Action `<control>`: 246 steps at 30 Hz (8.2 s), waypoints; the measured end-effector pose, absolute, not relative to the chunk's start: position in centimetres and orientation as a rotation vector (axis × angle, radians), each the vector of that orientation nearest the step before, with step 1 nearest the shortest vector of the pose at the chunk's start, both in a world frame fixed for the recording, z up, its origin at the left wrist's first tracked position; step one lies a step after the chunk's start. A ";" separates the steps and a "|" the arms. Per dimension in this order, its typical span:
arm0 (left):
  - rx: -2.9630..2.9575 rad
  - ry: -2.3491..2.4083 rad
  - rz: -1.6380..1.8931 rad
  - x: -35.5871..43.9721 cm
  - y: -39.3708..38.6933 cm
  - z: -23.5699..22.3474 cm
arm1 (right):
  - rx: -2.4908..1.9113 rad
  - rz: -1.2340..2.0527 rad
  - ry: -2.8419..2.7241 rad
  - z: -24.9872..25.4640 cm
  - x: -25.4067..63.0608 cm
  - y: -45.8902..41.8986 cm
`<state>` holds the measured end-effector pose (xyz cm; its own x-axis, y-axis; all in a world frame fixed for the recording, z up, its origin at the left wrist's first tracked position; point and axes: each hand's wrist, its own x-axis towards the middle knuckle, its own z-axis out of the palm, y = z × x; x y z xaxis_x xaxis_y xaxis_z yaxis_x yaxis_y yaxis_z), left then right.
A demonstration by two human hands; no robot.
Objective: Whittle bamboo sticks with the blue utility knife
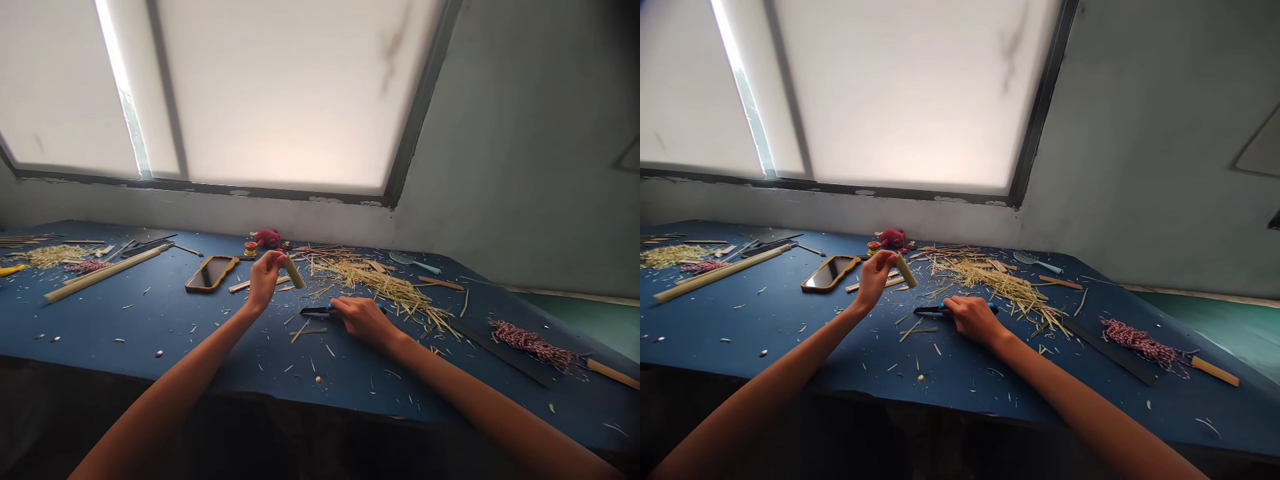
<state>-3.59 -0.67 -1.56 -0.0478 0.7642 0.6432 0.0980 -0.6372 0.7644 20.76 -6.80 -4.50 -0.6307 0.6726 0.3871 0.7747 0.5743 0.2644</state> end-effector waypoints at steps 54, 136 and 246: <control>2.687 1.279 1.560 -3.8 -3.2 -0.2 | -1.175 -0.586 -2.386 -3.4 20.7 -7.3; 2.382 0.947 1.271 -3.2 -3.9 -0.7 | -1.030 -1.022 -2.373 -2.8 20.7 -7.8; 2.723 0.908 1.068 -4.6 -4.3 0.5 | -0.980 -0.969 -2.340 -2.3 20.4 -8.0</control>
<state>-4.58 -4.25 0.54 0.5817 0.5540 0.5956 0.4988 -0.8213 0.2768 20.42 -7.99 -2.34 -0.6618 0.4470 0.6019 0.7416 0.5079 0.4382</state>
